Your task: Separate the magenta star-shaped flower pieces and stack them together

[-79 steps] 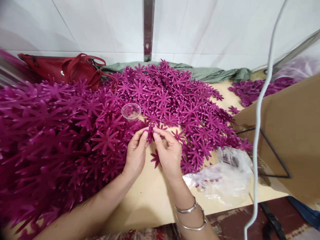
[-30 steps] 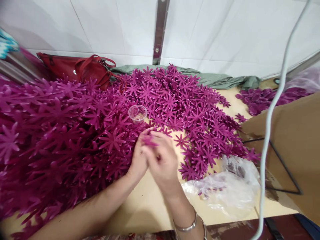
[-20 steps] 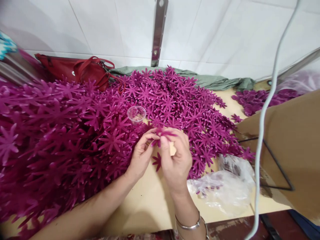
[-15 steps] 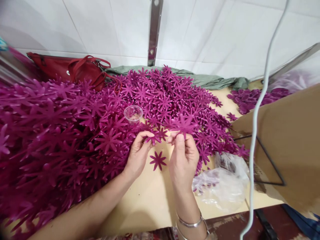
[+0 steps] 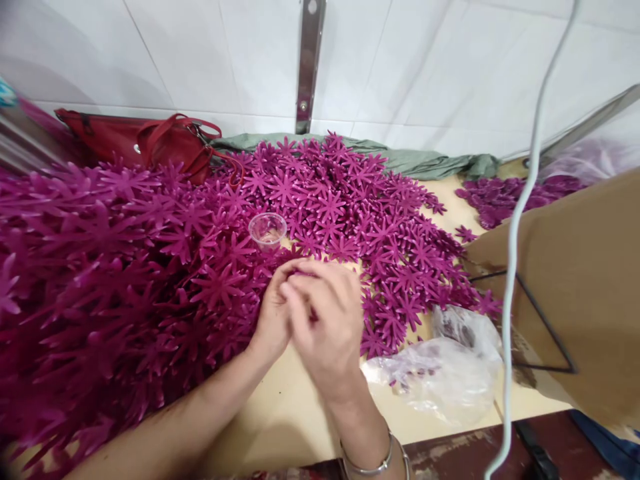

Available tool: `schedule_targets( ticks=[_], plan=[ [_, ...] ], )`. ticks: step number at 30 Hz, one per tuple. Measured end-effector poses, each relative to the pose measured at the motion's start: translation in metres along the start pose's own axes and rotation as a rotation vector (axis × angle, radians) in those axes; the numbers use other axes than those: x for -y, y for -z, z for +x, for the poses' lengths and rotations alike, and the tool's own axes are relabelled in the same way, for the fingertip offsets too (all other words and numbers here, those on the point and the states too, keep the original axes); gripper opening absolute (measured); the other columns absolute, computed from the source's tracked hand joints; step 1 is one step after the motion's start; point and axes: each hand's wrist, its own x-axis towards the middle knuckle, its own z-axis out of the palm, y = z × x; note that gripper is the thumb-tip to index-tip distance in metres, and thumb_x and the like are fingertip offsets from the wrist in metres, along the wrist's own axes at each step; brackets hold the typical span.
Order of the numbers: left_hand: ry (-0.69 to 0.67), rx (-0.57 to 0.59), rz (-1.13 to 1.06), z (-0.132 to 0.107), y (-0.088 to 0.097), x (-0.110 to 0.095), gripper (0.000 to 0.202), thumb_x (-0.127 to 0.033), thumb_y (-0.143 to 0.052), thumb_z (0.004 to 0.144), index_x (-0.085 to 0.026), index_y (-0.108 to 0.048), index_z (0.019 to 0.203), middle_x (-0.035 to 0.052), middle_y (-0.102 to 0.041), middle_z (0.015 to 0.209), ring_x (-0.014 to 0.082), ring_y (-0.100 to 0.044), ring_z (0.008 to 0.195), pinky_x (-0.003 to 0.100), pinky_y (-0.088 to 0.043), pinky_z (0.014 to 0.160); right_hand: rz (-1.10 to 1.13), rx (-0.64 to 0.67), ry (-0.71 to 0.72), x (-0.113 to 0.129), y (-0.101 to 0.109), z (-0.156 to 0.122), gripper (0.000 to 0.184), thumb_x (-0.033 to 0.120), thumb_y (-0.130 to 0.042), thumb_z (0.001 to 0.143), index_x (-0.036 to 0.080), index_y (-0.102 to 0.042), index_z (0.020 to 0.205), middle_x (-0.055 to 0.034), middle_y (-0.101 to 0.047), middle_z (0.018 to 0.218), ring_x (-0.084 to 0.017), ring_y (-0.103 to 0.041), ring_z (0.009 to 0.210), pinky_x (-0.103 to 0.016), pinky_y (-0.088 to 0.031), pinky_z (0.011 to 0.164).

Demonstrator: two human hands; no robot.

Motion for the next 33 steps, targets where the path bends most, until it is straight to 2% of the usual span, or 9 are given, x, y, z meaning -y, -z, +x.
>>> schedule_targets(
  ticks=[2,4,7,12,19,24,29,33],
  plan=[
    [0.034,0.048,-0.106,0.007,-0.001,-0.001,0.058,-0.046,-0.082,0.082,-0.026,-0.059,0.131,0.0060,-0.080,0.104,0.0229,-0.075,0.100,0.043,-0.059,0.097,-0.017,-0.111,-0.150,-0.018,0.003,-0.003,0.009,0.022,-0.070,0.094,0.027,-0.072,0.102,-0.0070,-0.073,0.108,-0.026,-0.066,0.109,-0.048,-0.050,0.100],
    [0.054,0.067,-0.193,0.011,-0.002,-0.001,0.051,-0.039,-0.085,0.080,-0.022,-0.063,0.122,0.0049,-0.080,0.103,0.0183,-0.075,0.098,0.036,-0.057,0.098,0.040,-0.114,-0.253,-0.033,0.003,-0.008,0.007,0.026,-0.071,0.094,0.025,-0.073,0.100,-0.0083,-0.070,0.107,-0.025,-0.065,0.110,-0.047,-0.051,0.100],
    [0.036,0.054,-0.204,0.012,-0.002,0.001,0.034,-0.037,-0.087,0.078,-0.017,-0.069,0.099,0.0035,-0.078,0.096,0.0145,-0.073,0.090,0.028,-0.058,0.090,0.129,-0.044,-0.296,-0.047,-0.003,-0.016,0.012,0.030,-0.075,0.090,0.024,-0.074,0.101,-0.0097,-0.068,0.114,-0.026,-0.064,0.116,-0.048,-0.049,0.104],
    [0.049,0.028,-0.224,0.010,-0.001,0.000,0.031,-0.039,-0.087,0.078,-0.017,-0.072,0.095,0.0016,-0.077,0.089,0.0128,-0.072,0.082,0.026,-0.059,0.082,0.197,-0.003,-0.343,-0.052,-0.008,-0.020,0.016,0.032,-0.075,0.091,0.025,-0.075,0.105,-0.0095,-0.068,0.119,-0.025,-0.064,0.119,-0.049,-0.049,0.107],
    [0.091,0.075,-0.240,0.008,-0.003,-0.003,0.034,-0.043,-0.087,0.078,-0.017,-0.074,0.094,0.0037,-0.078,0.091,0.0153,-0.074,0.081,0.031,-0.061,0.086,0.123,-0.049,-0.279,-0.056,-0.009,-0.024,0.009,0.026,-0.072,0.093,0.024,-0.075,0.102,-0.0088,-0.069,0.118,-0.024,-0.066,0.115,-0.047,-0.050,0.105],
    [0.061,0.075,-0.167,0.008,0.000,0.001,0.031,-0.041,-0.083,0.082,-0.017,-0.075,0.099,0.0039,-0.078,0.094,0.0142,-0.073,0.082,0.028,-0.060,0.083,0.091,-0.038,-0.243,-0.055,-0.008,-0.024,0.007,0.023,-0.067,0.097,0.022,-0.074,0.098,-0.0097,-0.070,0.112,-0.023,-0.067,0.112,-0.047,-0.053,0.101],
    [0.051,0.041,-0.144,0.007,-0.001,0.000,0.033,-0.045,-0.085,0.080,-0.017,-0.074,0.093,0.0020,-0.077,0.089,0.0132,-0.072,0.080,0.026,-0.060,0.080,0.074,-0.022,-0.225,-0.057,-0.008,-0.023,0.007,0.024,-0.069,0.095,0.022,-0.074,0.099,-0.0112,-0.071,0.114,-0.025,-0.068,0.112,-0.050,-0.053,0.102],
    [0.023,0.053,-0.062,0.006,-0.001,-0.001,0.030,-0.045,-0.081,0.083,-0.017,-0.073,0.091,0.0012,-0.075,0.086,0.0129,-0.070,0.079,0.025,-0.058,0.078,0.094,-0.040,-0.259,-0.057,-0.008,-0.022,0.005,0.026,-0.073,0.092,0.022,-0.074,0.095,-0.0099,-0.073,0.110,-0.025,-0.069,0.109,-0.050,-0.052,0.103]
  ],
)
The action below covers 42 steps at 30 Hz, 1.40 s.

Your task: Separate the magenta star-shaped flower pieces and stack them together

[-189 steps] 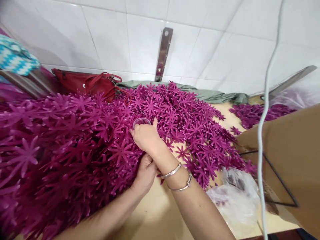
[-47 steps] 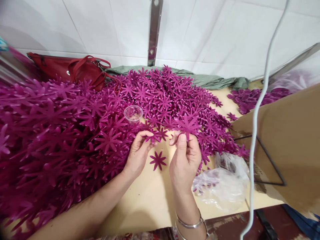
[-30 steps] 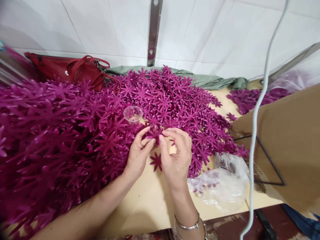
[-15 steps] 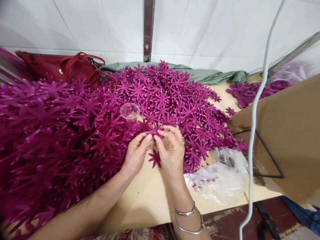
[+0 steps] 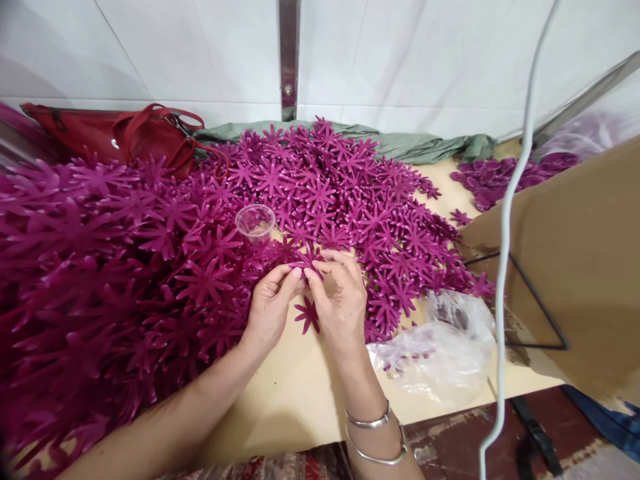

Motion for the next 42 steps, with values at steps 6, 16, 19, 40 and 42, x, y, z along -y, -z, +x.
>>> schedule_targets(
  ticks=[6,16,19,40,42],
  plan=[
    [-0.025,-0.001,0.092,0.000,0.003,0.001,0.024,-0.040,-0.075,0.089,-0.018,-0.074,0.095,0.0011,-0.073,0.086,0.0125,-0.066,0.079,0.024,-0.056,0.077,0.113,0.031,-0.080,-0.001,0.002,0.000,0.004,0.024,-0.070,0.093,0.023,-0.074,0.091,-0.0072,-0.075,0.107,-0.022,-0.069,0.106,-0.044,-0.052,0.101],
    [-0.025,-0.002,0.077,0.000,0.000,0.000,0.022,-0.036,-0.078,0.086,-0.017,-0.072,0.093,0.0022,-0.072,0.087,0.0126,-0.064,0.079,0.024,-0.054,0.078,0.189,0.040,-0.178,-0.003,0.002,0.001,0.009,0.028,-0.072,0.091,0.023,-0.075,0.085,-0.0073,-0.074,0.108,-0.023,-0.069,0.107,-0.043,-0.050,0.101],
    [-0.036,0.001,0.083,0.000,0.002,0.001,0.018,-0.035,-0.075,0.088,-0.018,-0.071,0.092,0.0010,-0.070,0.086,0.0125,-0.062,0.079,0.024,-0.053,0.078,0.260,0.073,-0.250,-0.004,0.003,0.003,0.010,0.030,-0.072,0.090,0.023,-0.075,0.083,-0.0075,-0.075,0.110,-0.024,-0.068,0.110,-0.044,-0.047,0.105],
    [-0.019,-0.008,-0.045,0.006,-0.002,-0.003,0.027,-0.032,-0.086,0.077,-0.017,-0.070,0.091,0.0017,-0.073,0.093,0.0138,-0.066,0.087,0.026,-0.053,0.085,0.275,0.187,-0.243,-0.011,0.004,0.004,0.030,0.041,-0.084,0.078,0.026,-0.077,0.102,-0.0121,-0.069,0.130,-0.031,-0.062,0.127,-0.057,-0.043,0.113],
    [-0.011,-0.001,-0.042,0.006,-0.002,-0.004,0.026,-0.033,-0.085,0.079,-0.017,-0.070,0.093,0.0028,-0.074,0.095,0.0147,-0.066,0.089,0.028,-0.053,0.087,0.281,0.187,-0.236,-0.011,0.004,0.005,0.021,0.040,-0.079,0.084,0.026,-0.077,0.099,-0.0117,-0.070,0.128,-0.030,-0.063,0.125,-0.056,-0.044,0.113]
  ],
)
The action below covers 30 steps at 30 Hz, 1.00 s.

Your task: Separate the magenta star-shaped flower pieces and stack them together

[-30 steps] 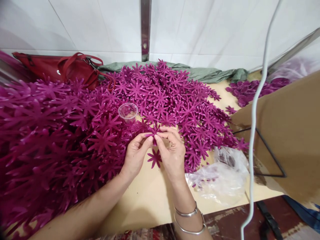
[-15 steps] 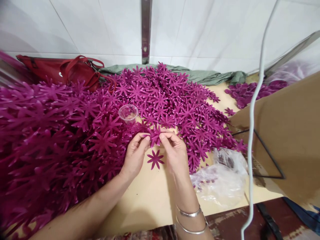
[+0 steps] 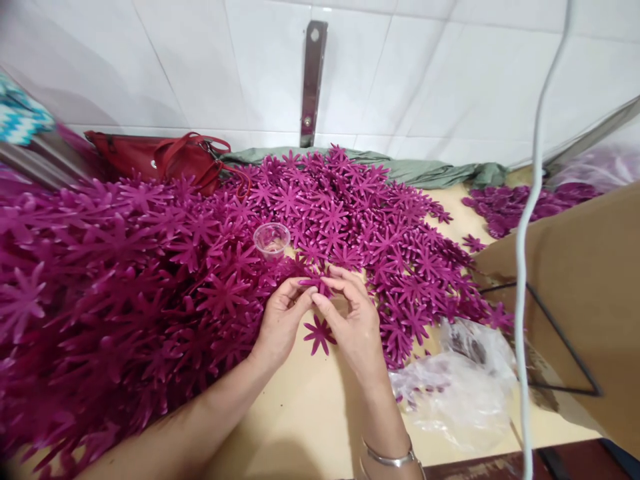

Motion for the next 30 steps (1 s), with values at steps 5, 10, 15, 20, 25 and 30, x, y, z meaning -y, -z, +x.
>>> schedule_targets(
  ticks=[5,10,15,20,25,30],
  plan=[
    [-0.003,0.036,0.054,-0.002,0.001,0.000,0.020,-0.033,-0.078,0.086,-0.017,-0.069,0.092,0.0025,-0.072,0.090,0.0133,-0.063,0.083,0.027,-0.052,0.083,0.028,-0.076,-0.030,-0.001,0.002,0.001,0.015,0.037,-0.072,0.090,0.023,-0.076,0.091,-0.0096,-0.073,0.113,-0.026,-0.067,0.113,-0.050,-0.048,0.107],
    [-0.016,0.031,0.065,-0.001,0.001,0.002,0.021,-0.033,-0.078,0.086,-0.017,-0.067,0.094,0.0024,-0.071,0.093,0.0135,-0.063,0.086,0.026,-0.051,0.083,0.070,-0.120,-0.117,-0.001,-0.001,0.001,0.023,0.038,-0.072,0.089,0.021,-0.074,0.105,-0.0079,-0.074,0.106,-0.023,-0.068,0.098,-0.044,-0.055,0.095],
    [-0.040,0.047,0.069,-0.001,0.000,0.001,0.020,-0.033,-0.078,0.085,-0.017,-0.066,0.090,0.0008,-0.069,0.088,0.0130,-0.062,0.083,0.025,-0.050,0.081,-0.010,-0.178,0.027,0.006,-0.003,-0.001,0.015,0.029,-0.070,0.090,0.022,-0.074,0.103,-0.0091,-0.072,0.115,-0.024,-0.068,0.110,-0.044,-0.053,0.101],
    [-0.041,0.036,0.088,0.000,0.001,0.001,0.018,-0.032,-0.076,0.086,-0.017,-0.066,0.091,0.0004,-0.068,0.087,0.0129,-0.060,0.082,0.025,-0.049,0.080,-0.039,-0.196,0.073,0.009,-0.002,-0.001,0.012,0.029,-0.064,0.096,0.022,-0.072,0.094,-0.0100,-0.072,0.113,-0.024,-0.068,0.113,-0.046,-0.051,0.105],
    [-0.042,0.049,0.079,0.000,0.001,0.001,0.017,-0.031,-0.076,0.086,-0.017,-0.067,0.092,0.0015,-0.070,0.091,0.0139,-0.063,0.086,0.026,-0.050,0.085,0.043,-0.170,-0.009,0.005,-0.001,0.001,0.012,0.033,-0.069,0.092,0.022,-0.074,0.093,-0.0088,-0.073,0.109,-0.024,-0.068,0.110,-0.046,-0.052,0.102],
    [-0.040,0.072,0.093,-0.001,0.001,0.001,0.019,-0.032,-0.078,0.086,-0.018,-0.066,0.090,0.0006,-0.070,0.088,0.0137,-0.062,0.084,0.026,-0.050,0.084,0.042,-0.188,-0.042,0.003,-0.001,0.000,0.013,0.034,-0.071,0.090,0.021,-0.071,0.087,-0.0071,-0.072,0.104,-0.023,-0.067,0.105,-0.042,-0.051,0.097]
  ],
)
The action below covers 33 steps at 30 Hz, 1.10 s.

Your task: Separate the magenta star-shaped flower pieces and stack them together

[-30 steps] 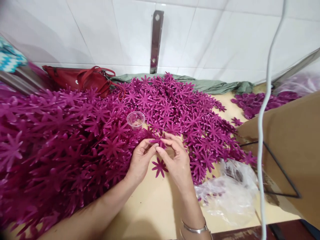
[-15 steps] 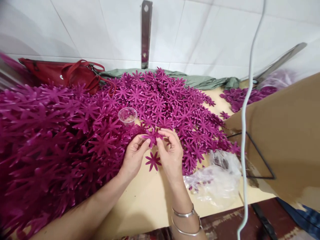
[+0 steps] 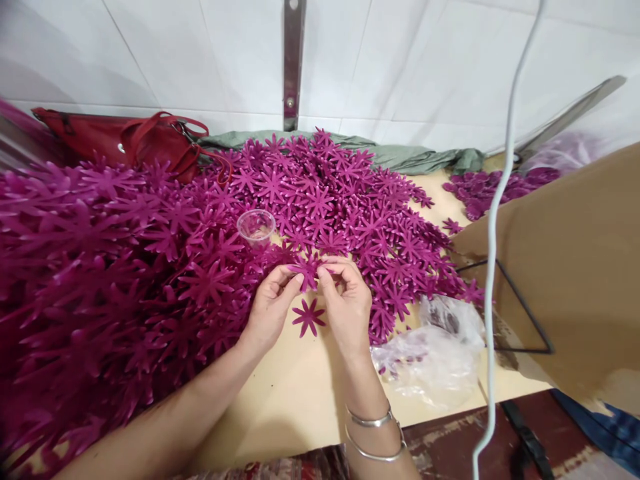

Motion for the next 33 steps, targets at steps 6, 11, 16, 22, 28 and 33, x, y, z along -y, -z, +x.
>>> schedule_targets(
  ticks=[6,11,16,22,28,33],
  plan=[
    [0.004,-0.011,0.021,0.000,0.000,0.000,0.020,-0.033,-0.077,0.085,-0.018,-0.065,0.088,-0.0001,-0.067,0.086,0.0132,-0.060,0.082,0.025,-0.049,0.082,0.005,0.016,-0.050,-0.003,-0.001,-0.001,0.019,0.035,-0.072,0.089,0.021,-0.065,0.080,-0.0026,-0.069,0.091,-0.018,-0.064,0.087,-0.034,-0.050,0.085],
    [0.018,-0.025,0.022,0.000,-0.001,-0.001,0.023,-0.037,-0.078,0.084,-0.018,-0.065,0.088,-0.0005,-0.066,0.085,0.0131,-0.060,0.081,0.025,-0.049,0.080,0.008,-0.005,-0.035,-0.005,-0.003,-0.002,0.025,0.038,-0.076,0.086,0.022,-0.058,0.078,-0.0038,-0.069,0.100,-0.019,-0.065,0.090,-0.035,-0.053,0.083],
    [0.061,-0.012,-0.072,-0.001,-0.001,-0.003,0.033,-0.046,-0.080,0.082,-0.018,-0.066,0.091,0.0001,-0.067,0.087,0.0131,-0.062,0.081,0.027,-0.052,0.082,-0.032,0.009,0.027,-0.002,-0.002,-0.002,0.024,0.035,-0.079,0.083,0.022,-0.060,0.076,-0.0056,-0.069,0.106,-0.022,-0.067,0.101,-0.041,-0.053,0.094],
    [0.045,-0.018,-0.066,-0.001,-0.003,-0.006,0.035,-0.041,-0.087,0.077,-0.017,-0.067,0.093,-0.0002,-0.070,0.089,0.0110,-0.063,0.081,0.023,-0.052,0.080,-0.172,0.040,0.159,0.004,-0.004,-0.005,0.012,0.025,-0.077,0.084,0.023,-0.067,0.077,-0.0077,-0.074,0.112,-0.025,-0.068,0.112,-0.046,-0.048,0.104],
    [0.042,-0.064,-0.075,0.000,0.001,0.001,0.029,-0.040,-0.081,0.084,-0.019,-0.068,0.098,-0.0004,-0.070,0.092,0.0123,-0.065,0.085,0.024,-0.052,0.082,-0.213,0.176,0.190,0.007,-0.001,-0.005,0.005,0.024,-0.070,0.091,0.025,-0.075,0.090,-0.0098,-0.072,0.133,-0.025,-0.066,0.125,-0.047,-0.047,0.111],
    [0.045,-0.047,-0.100,0.002,0.003,0.004,0.029,-0.037,-0.081,0.084,-0.020,-0.069,0.104,0.0019,-0.073,0.100,0.0141,-0.068,0.091,0.026,-0.054,0.087,-0.244,0.186,0.194,0.009,0.001,-0.005,0.010,0.025,-0.067,0.093,0.025,-0.077,0.091,-0.0097,-0.071,0.135,-0.026,-0.066,0.127,-0.047,-0.045,0.113]
  ],
)
